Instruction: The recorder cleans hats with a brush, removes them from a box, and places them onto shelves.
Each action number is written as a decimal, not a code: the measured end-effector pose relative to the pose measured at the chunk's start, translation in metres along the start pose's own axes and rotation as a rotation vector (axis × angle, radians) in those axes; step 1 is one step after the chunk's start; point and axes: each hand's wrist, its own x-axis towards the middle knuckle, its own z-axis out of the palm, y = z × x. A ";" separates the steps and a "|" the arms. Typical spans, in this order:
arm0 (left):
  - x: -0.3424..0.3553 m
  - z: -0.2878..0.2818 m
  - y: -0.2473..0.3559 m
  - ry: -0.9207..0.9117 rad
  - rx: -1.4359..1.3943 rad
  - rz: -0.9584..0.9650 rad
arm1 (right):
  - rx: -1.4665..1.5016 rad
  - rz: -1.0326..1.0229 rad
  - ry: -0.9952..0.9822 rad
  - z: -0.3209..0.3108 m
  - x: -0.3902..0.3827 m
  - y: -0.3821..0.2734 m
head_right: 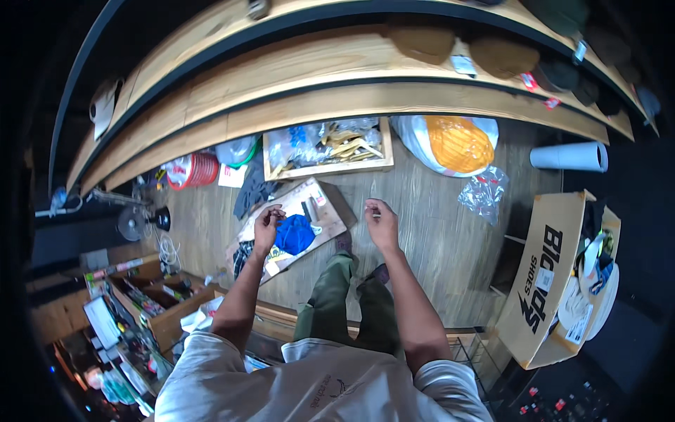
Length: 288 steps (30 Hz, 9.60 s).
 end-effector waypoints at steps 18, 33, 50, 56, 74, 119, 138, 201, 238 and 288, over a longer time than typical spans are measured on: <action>-0.028 -0.064 -0.108 0.019 0.009 -0.121 | -0.294 0.106 -0.450 0.212 -0.020 0.061; -0.033 -0.062 -0.109 -0.040 -0.488 -0.680 | -0.251 0.255 -0.455 0.257 -0.078 0.052; -0.032 0.190 0.157 -0.671 0.141 -0.149 | -0.192 -0.199 0.398 -0.084 -0.066 -0.117; -0.102 0.295 0.173 -0.803 -0.272 -0.423 | -0.169 -0.026 0.285 -0.160 -0.122 -0.111; -0.244 0.552 0.266 -1.438 -0.216 -0.318 | 0.271 -0.049 0.710 -0.425 -0.216 -0.049; -0.315 0.925 0.194 -1.589 0.966 0.492 | 0.071 0.790 1.192 -0.736 -0.386 0.147; -0.245 0.909 0.236 -1.063 1.042 1.095 | 0.025 0.521 0.739 -0.735 -0.249 0.138; -0.225 0.573 0.379 -1.274 -0.804 -0.445 | -0.473 -0.256 0.607 -0.584 -0.186 -0.204; -0.131 0.210 0.316 -0.965 -0.966 -0.285 | -0.708 -0.240 -0.240 -0.283 -0.140 -0.239; -0.036 -0.131 0.208 -0.607 -1.028 -0.265 | -1.144 -0.261 -0.430 0.026 -0.101 -0.150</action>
